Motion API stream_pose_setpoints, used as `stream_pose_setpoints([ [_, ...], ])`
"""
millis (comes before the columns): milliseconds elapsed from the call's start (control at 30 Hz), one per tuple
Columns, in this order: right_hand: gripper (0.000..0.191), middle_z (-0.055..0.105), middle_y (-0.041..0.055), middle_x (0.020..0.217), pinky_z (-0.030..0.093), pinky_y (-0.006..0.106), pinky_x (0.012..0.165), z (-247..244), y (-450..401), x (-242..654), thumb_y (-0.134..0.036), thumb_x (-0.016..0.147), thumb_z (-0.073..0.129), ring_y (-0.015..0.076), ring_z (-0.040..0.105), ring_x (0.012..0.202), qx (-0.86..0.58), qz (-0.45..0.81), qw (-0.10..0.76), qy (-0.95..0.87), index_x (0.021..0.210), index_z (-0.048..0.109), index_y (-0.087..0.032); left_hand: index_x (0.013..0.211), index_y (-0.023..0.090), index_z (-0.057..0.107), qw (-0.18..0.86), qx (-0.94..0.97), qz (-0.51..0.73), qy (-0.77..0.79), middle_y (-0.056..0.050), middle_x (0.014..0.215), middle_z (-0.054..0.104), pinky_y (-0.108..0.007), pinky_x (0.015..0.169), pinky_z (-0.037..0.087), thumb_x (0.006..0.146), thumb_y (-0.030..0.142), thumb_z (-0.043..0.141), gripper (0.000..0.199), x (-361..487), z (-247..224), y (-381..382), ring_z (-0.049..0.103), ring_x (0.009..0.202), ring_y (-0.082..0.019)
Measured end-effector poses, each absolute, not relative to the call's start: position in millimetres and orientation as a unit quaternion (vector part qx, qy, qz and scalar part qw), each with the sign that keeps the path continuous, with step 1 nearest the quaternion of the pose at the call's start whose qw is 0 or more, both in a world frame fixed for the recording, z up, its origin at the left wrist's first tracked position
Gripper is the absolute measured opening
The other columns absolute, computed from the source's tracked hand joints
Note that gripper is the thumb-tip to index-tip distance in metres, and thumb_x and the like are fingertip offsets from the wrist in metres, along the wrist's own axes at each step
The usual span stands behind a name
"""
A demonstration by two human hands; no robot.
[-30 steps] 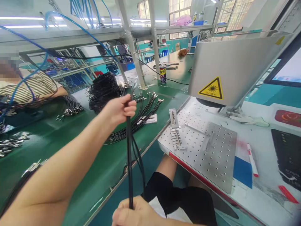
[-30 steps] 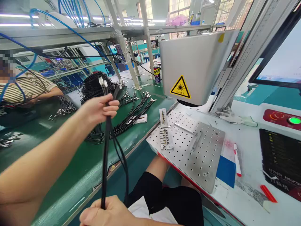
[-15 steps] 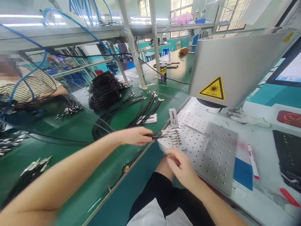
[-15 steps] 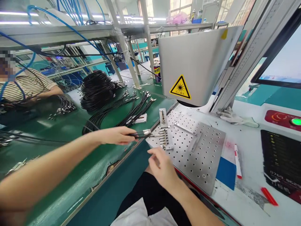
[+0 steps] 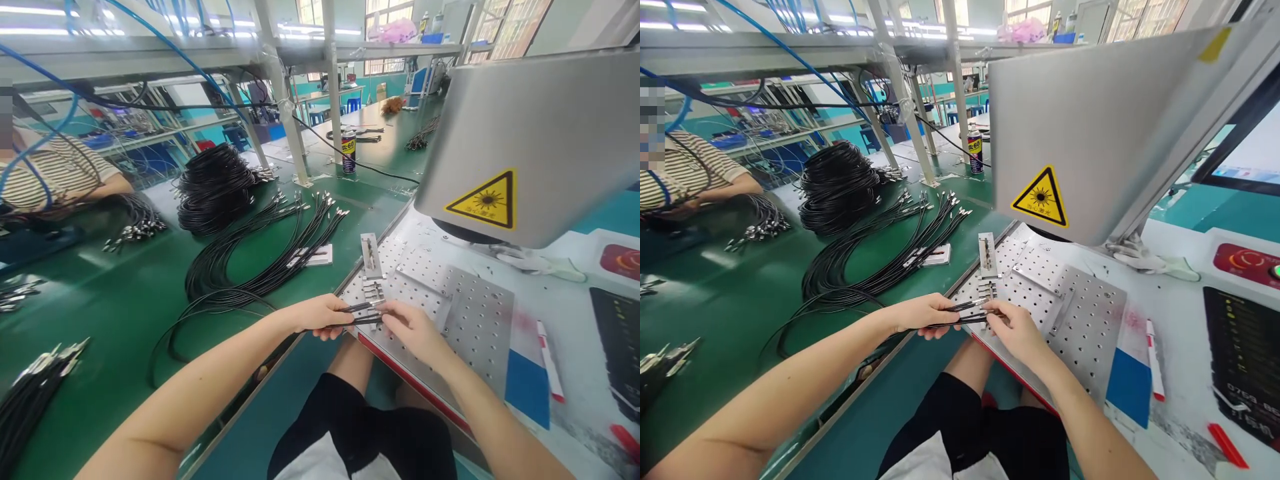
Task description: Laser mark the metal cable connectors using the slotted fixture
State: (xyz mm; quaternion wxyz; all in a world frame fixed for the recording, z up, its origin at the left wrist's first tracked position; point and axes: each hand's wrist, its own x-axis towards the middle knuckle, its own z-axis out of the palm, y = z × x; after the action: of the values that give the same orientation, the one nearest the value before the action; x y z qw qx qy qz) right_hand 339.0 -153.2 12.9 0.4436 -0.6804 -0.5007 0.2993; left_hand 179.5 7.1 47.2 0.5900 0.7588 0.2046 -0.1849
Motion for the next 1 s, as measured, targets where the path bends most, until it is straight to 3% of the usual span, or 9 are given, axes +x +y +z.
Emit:
stream_pose_setpoints([
  [67,0.022,0.064,0.0040,0.085,0.051,0.031,0.066,11.5,-151.3,342.4,-0.026,0.083,0.042,0.0154,0.060,0.070,-0.687,0.272,0.428,-0.521,0.094,0.060,-0.020,0.080,0.014,0.058,0.567,0.786,-0.126,0.214,0.001,0.062,0.053,-0.018,0.041,0.036,0.079,0.044,0.050,0.031,190.0,39.7,10.2,0.047,0.048,-0.008],
  [200,0.020,0.063,0.0059,0.084,0.047,0.037,0.073,4.7,-148.2,350.8,-0.020,0.082,0.041,0.0199,0.057,0.081,-0.701,0.107,0.375,-0.597,0.083,0.061,-0.020,0.093,0.018,0.056,0.475,0.843,-0.005,0.252,0.003,0.063,0.054,-0.020,0.045,0.038,0.075,0.033,0.053,0.024,212.7,28.7,17.3,0.047,0.048,-0.009],
  [300,0.019,0.063,0.0060,0.084,0.044,0.041,0.077,-0.6,-149.8,361.8,-0.018,0.081,0.042,0.0223,0.055,0.085,-0.711,0.047,0.336,-0.616,0.079,0.061,-0.020,0.082,0.018,0.057,0.412,0.876,0.020,0.248,0.002,0.065,0.057,-0.021,0.052,0.039,0.076,0.028,0.051,0.013,221.7,26.4,17.4,0.050,0.053,-0.010],
  [400,0.020,0.064,0.0056,0.087,0.045,0.039,0.077,-3.0,-151.5,375.2,-0.019,0.081,0.042,0.0212,0.056,0.086,-0.730,0.040,0.347,-0.587,0.086,0.061,-0.020,0.072,0.017,0.057,0.373,0.899,0.024,0.230,0.000,0.071,0.059,-0.022,0.058,0.040,0.076,0.025,0.052,0.011,223.2,27.4,14.8,0.053,0.064,-0.012],
  [533,0.022,0.065,0.0049,0.090,0.047,0.034,0.074,-2.3,-142.9,389.7,-0.021,0.080,0.042,0.0195,0.059,0.084,-0.746,0.051,0.380,-0.545,0.090,0.061,-0.021,0.078,0.018,0.060,0.257,0.943,0.037,0.206,-0.002,0.083,0.062,-0.024,0.066,0.041,0.083,0.024,0.046,0.016,224.2,31.1,13.9,0.055,0.076,-0.015],
  [733,0.030,0.063,0.0056,0.092,0.048,0.035,0.079,-12.1,-119.5,393.1,-0.014,0.079,0.038,0.0190,0.058,0.087,-0.726,0.064,0.394,-0.560,0.096,0.062,-0.020,0.081,0.016,0.059,0.058,0.970,-0.032,0.233,-0.008,0.084,0.060,-0.027,0.060,0.042,0.088,0.021,0.037,0.024,230.2,27.3,14.5,0.057,0.078,-0.020],
  [1000,0.060,0.057,0.0050,0.100,0.045,0.037,0.085,-32.2,-116.2,394.5,0.003,0.062,0.032,0.0189,0.052,0.096,-0.708,0.025,0.317,-0.631,0.106,0.062,-0.025,0.085,0.013,0.057,0.001,0.983,-0.040,0.178,-0.009,0.082,0.058,-0.029,0.059,0.040,0.081,0.007,0.040,0.019,228.8,19.6,10.9,0.053,0.077,-0.020],
])
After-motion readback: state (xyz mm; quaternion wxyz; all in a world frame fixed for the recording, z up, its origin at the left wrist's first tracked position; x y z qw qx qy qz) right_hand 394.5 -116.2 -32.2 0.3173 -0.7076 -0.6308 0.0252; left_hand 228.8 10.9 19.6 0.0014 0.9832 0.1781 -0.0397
